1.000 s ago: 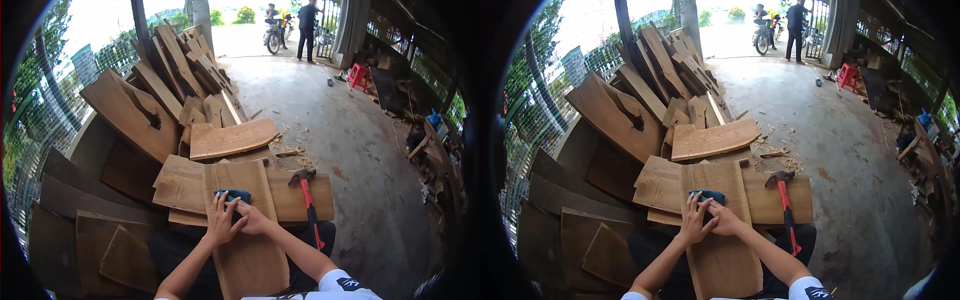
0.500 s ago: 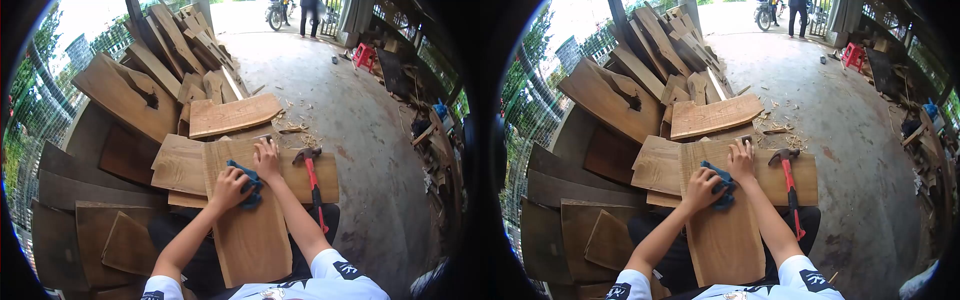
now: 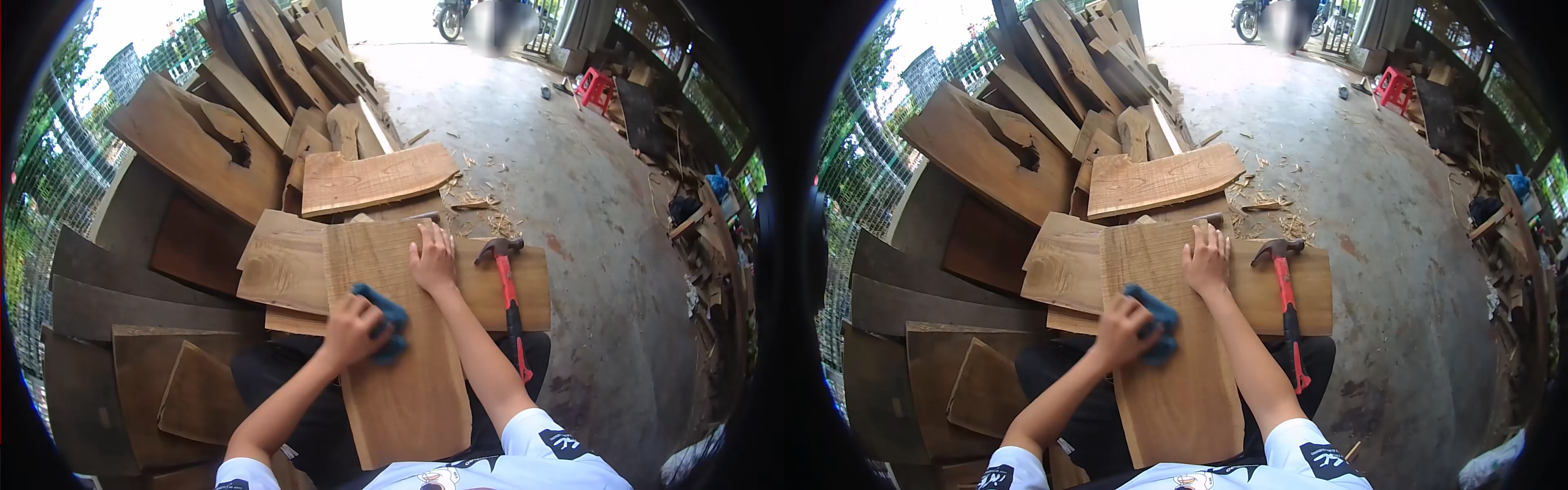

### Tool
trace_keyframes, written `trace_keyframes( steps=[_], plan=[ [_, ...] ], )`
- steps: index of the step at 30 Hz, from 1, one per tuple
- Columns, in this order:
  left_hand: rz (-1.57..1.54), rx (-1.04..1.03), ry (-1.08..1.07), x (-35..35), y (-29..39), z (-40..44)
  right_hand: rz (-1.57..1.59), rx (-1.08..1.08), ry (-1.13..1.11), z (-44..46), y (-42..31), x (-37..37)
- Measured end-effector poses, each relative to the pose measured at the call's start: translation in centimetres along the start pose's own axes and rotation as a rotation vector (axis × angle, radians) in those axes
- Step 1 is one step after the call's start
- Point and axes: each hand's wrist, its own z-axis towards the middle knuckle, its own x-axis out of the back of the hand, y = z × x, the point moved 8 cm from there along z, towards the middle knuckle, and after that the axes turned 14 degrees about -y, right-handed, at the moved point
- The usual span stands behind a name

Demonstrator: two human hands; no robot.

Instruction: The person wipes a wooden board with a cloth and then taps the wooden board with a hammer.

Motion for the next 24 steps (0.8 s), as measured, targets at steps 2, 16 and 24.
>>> trace_keyframes(
  steps=[2, 16, 24],
  plan=[
    [0.048, 0.349, 0.164, 2.1, -5.6, 0.6, 0.000, 0.004, 0.000, 0.0, 0.0, 0.0],
    [0.089, 0.421, 0.220, 1.5, -3.1, -1.3, 0.015, 0.033, 0.045, -0.1, -0.4, 0.3],
    [-0.093, -0.166, -0.030, -1.5, 7.8, -3.4, 0.006, 0.024, 0.022, 0.0, 0.0, 0.3]
  ],
)
